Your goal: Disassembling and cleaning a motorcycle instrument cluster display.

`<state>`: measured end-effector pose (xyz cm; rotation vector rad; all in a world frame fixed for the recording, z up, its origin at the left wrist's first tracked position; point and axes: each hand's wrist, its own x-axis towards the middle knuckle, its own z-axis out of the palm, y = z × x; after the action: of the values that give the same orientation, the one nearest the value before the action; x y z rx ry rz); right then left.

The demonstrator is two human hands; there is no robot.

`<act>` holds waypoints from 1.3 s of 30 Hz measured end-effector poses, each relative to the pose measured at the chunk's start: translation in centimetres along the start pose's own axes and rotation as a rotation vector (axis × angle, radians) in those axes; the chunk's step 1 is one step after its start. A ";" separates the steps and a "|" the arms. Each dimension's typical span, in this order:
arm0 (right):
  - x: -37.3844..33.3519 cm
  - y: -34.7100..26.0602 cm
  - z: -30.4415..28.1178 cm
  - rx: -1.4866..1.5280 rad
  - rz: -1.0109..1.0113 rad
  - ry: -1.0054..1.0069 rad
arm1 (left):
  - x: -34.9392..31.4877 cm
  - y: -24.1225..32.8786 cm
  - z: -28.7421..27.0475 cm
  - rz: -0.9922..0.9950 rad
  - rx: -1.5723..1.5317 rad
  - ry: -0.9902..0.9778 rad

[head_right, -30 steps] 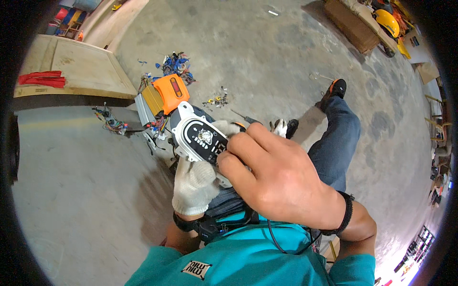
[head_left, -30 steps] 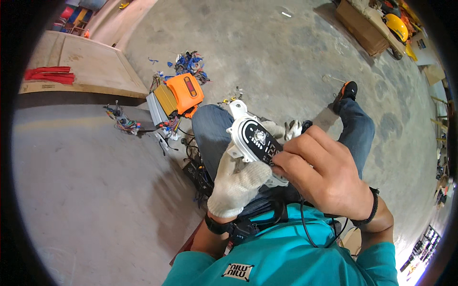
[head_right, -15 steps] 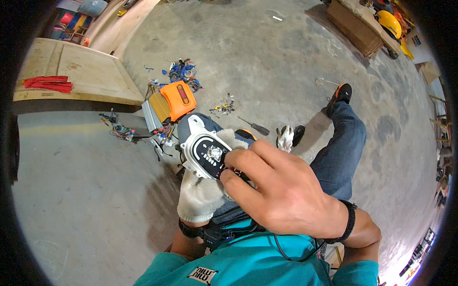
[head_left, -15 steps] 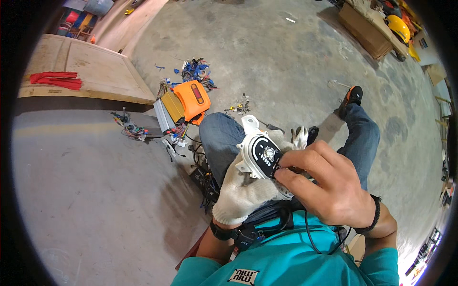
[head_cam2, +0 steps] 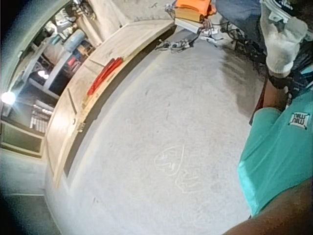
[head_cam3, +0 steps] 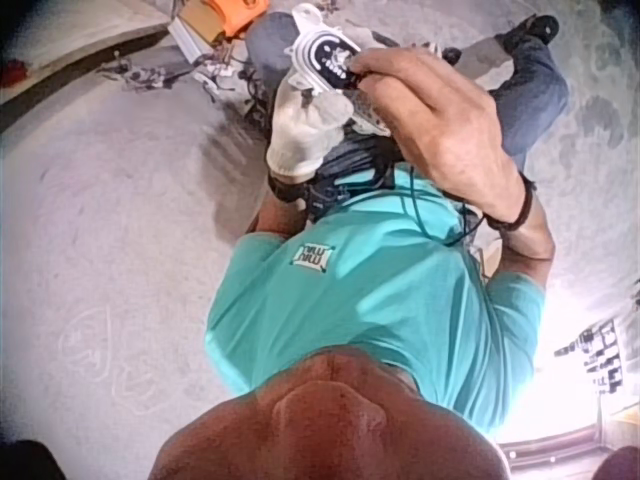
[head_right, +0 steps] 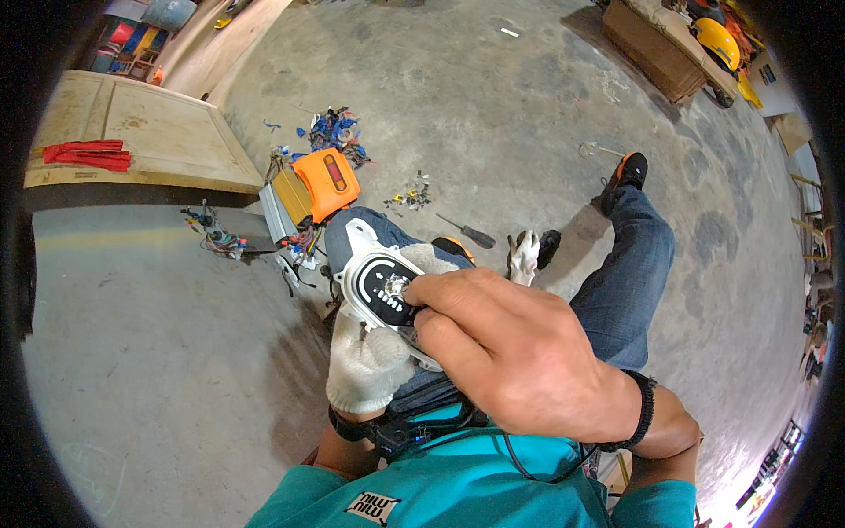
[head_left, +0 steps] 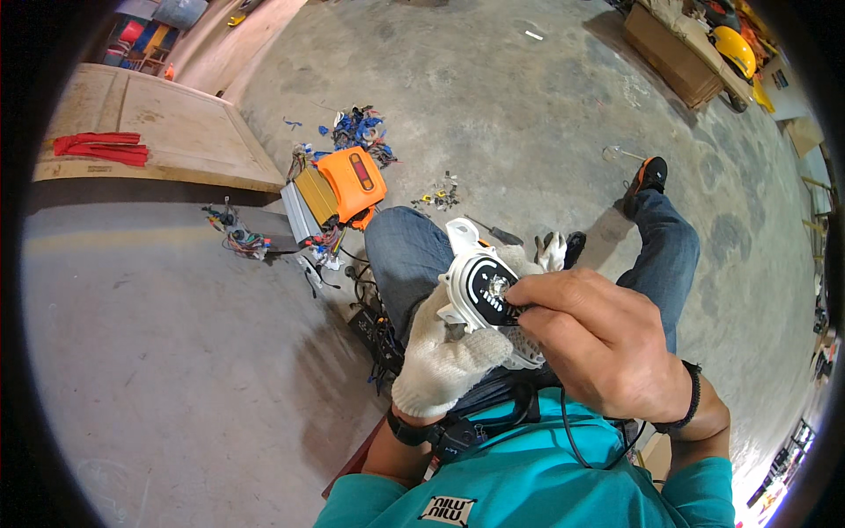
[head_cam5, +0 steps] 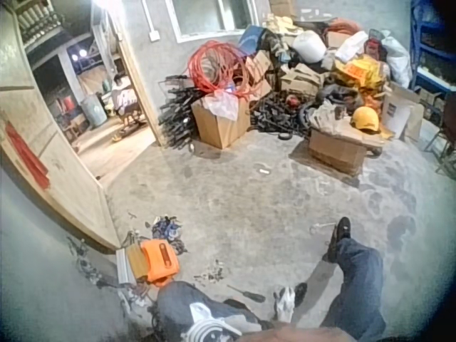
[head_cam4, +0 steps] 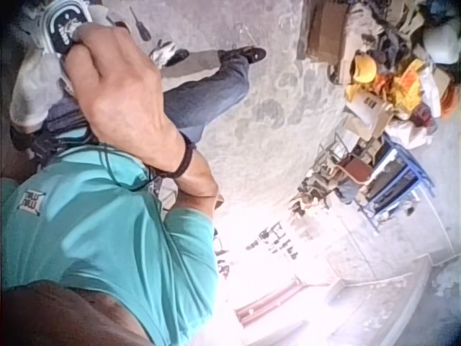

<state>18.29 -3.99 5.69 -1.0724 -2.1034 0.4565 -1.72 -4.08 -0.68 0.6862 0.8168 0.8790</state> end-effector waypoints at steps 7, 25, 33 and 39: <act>0.0 0.0 -0.7 0.047 0.068 -0.016 | -0.3 -0.4 -0.2 0.202 0.115 -0.070; 0.8 0.6 -2.9 0.379 0.336 -0.130 | 0.2 1.2 0.9 0.062 0.051 -0.128; 0.8 1.6 -3.7 0.483 0.323 -0.166 | 0.1 1.2 0.8 -0.005 0.003 -0.131; 0.7 2.0 -4.0 0.555 0.368 -0.153 | 0.2 1.7 1.1 -0.062 -0.046 -0.173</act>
<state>22.03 -2.29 7.54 -1.1040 -1.7347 1.2512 -1.36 -3.29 1.17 0.6829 0.6578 0.7685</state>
